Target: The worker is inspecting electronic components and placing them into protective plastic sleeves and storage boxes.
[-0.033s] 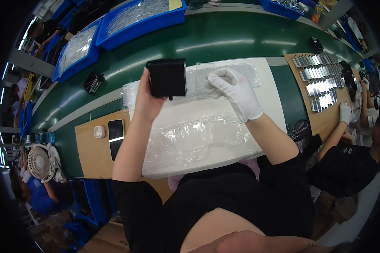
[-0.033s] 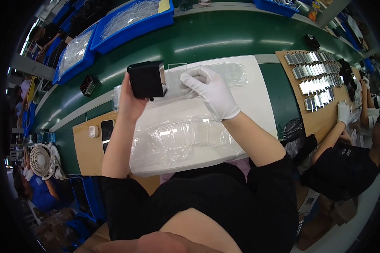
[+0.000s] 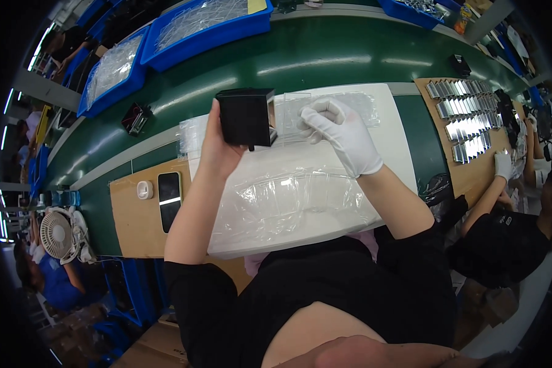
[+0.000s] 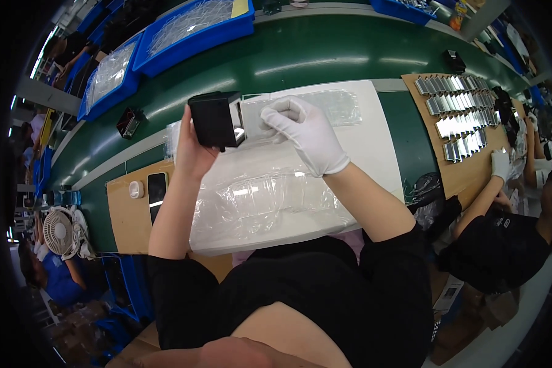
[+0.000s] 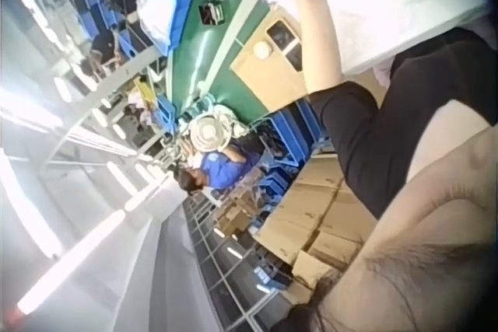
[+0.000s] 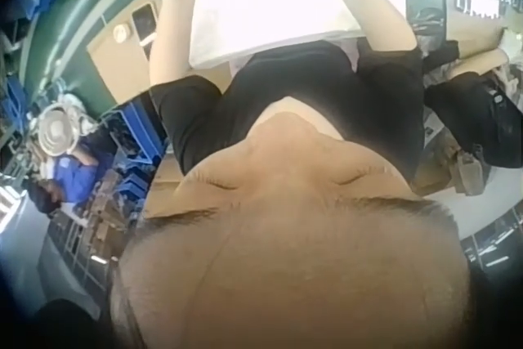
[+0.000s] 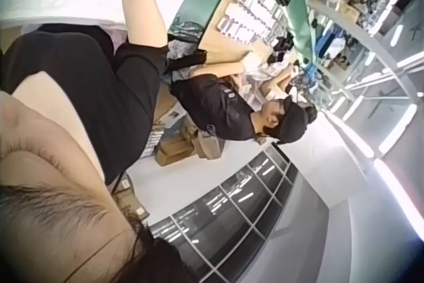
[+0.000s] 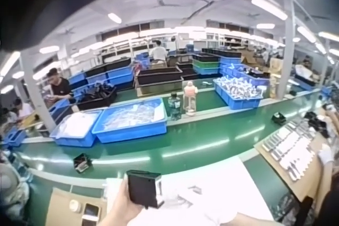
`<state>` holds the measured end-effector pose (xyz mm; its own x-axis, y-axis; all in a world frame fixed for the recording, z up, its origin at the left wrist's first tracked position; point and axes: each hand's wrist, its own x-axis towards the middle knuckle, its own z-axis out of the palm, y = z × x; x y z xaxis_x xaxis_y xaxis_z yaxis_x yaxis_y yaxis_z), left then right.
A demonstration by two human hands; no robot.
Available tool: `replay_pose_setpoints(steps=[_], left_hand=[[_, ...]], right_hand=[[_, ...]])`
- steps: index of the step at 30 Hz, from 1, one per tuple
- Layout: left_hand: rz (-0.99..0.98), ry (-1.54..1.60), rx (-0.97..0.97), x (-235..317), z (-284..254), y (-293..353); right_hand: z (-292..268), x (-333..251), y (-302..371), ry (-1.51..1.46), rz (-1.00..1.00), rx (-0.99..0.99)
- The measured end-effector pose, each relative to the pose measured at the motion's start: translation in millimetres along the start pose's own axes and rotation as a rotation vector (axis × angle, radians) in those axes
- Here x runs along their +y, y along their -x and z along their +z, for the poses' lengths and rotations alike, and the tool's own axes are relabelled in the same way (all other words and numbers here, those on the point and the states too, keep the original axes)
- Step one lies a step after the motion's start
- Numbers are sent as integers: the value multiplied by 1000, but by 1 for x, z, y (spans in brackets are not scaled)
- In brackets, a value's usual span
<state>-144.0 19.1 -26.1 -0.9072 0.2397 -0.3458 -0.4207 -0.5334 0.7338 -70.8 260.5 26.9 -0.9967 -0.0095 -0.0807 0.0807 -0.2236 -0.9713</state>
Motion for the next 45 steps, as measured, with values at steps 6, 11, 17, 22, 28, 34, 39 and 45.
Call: replay_pose_setpoints(steps=[6, 11, 17, 22, 28, 34, 39, 45], left_hand=[[-149, 55, 18, -10, 23, 32], [-146, 3, -32, -12, 19, 37], [-126, -96, 29, -13, 44, 44], [-89, -168, 82, -39, 42, 24], [509, -860, -56, 0, 29, -22], [860, -1439, -337, -18, 22, 33], [856, -1590, -828, -80, 21, 125], [882, -1672, -690, -137, -11, 148]], right_hand=[[14, -1, 3, -72, 8, -102], [18, -3, 9, -35, 32, -137], [13, -6, 12, -13, 40, -111], [5, 3, 16, 59, 66, -148], [-34, 20, 28, 735, -305, -86], [-76, 40, 62, 1254, -452, -63], [-86, 68, 86, 1504, -475, -66], [-95, 88, 79, 1595, -422, -81]])
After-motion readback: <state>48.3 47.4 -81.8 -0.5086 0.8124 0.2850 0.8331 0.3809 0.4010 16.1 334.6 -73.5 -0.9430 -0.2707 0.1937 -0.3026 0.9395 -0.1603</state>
